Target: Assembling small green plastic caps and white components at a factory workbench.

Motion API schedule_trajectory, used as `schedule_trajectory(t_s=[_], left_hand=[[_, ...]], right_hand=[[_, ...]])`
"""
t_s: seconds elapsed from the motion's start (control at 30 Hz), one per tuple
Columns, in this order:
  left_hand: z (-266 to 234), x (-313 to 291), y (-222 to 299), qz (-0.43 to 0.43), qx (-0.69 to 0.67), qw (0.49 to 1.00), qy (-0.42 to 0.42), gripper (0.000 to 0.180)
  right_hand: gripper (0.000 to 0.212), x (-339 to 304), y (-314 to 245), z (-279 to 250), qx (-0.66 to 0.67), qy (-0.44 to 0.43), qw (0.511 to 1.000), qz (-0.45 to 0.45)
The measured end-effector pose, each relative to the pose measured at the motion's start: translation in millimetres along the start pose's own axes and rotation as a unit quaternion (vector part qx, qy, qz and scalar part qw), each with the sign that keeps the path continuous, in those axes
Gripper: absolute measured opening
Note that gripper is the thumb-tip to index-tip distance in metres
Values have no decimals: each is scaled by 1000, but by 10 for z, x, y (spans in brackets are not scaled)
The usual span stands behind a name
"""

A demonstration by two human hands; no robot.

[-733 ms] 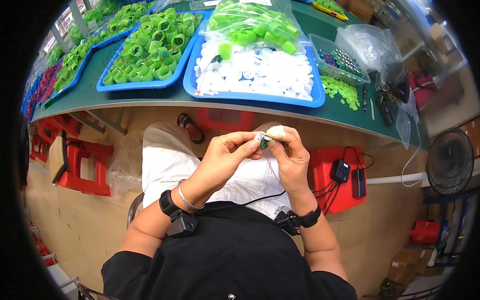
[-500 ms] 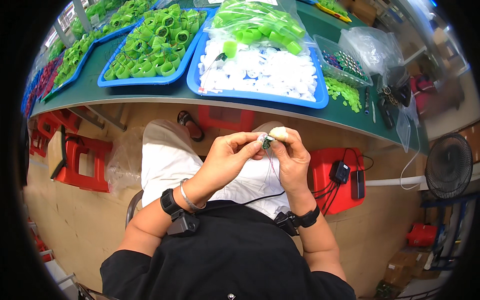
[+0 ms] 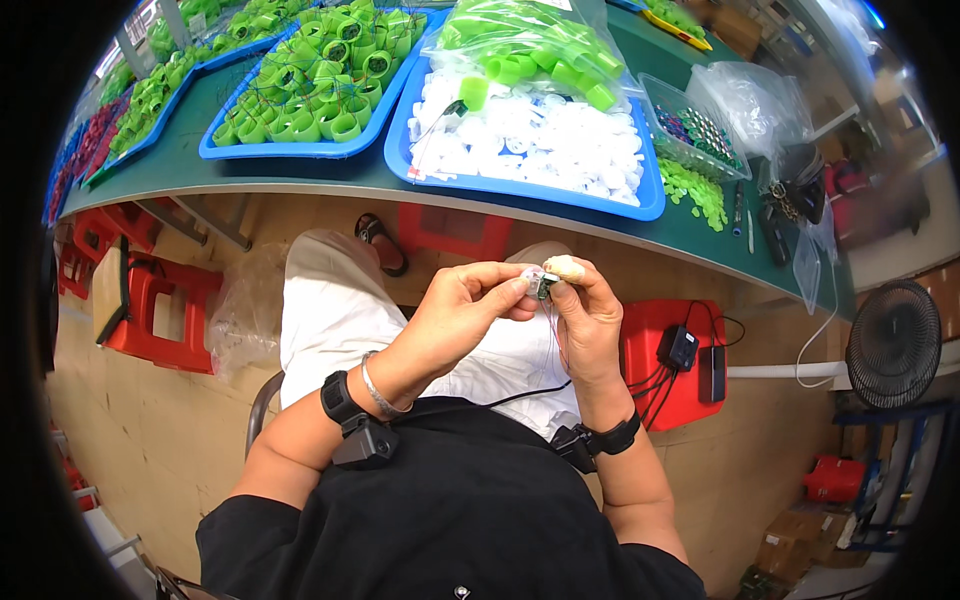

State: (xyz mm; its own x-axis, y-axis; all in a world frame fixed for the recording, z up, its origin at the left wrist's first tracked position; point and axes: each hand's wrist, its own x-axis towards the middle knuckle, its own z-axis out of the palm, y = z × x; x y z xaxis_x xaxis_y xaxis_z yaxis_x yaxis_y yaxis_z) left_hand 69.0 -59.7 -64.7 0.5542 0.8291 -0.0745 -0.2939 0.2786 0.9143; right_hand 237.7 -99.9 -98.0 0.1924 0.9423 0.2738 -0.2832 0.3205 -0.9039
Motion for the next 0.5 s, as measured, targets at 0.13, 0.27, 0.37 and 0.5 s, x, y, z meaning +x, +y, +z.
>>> schedule_trajectory(t_s=[0.13,0.27,0.37,0.5], left_hand=[[19,-7,36,-11,4,1000,5,28],[20,-7,33,-5,4,1000,4,28],[23,1,12,1,-1,1000,5,28],[9,6,-5,-4,2,1000,6,28]], right_hand=[[18,2,-15,17,-13,-1,1000,-16],[16,-4,-19,33,-59,5,997,-41],[15,2,-9,28,-109,10,992,-66],[15,7,-12,31,-154,11,984,-88]])
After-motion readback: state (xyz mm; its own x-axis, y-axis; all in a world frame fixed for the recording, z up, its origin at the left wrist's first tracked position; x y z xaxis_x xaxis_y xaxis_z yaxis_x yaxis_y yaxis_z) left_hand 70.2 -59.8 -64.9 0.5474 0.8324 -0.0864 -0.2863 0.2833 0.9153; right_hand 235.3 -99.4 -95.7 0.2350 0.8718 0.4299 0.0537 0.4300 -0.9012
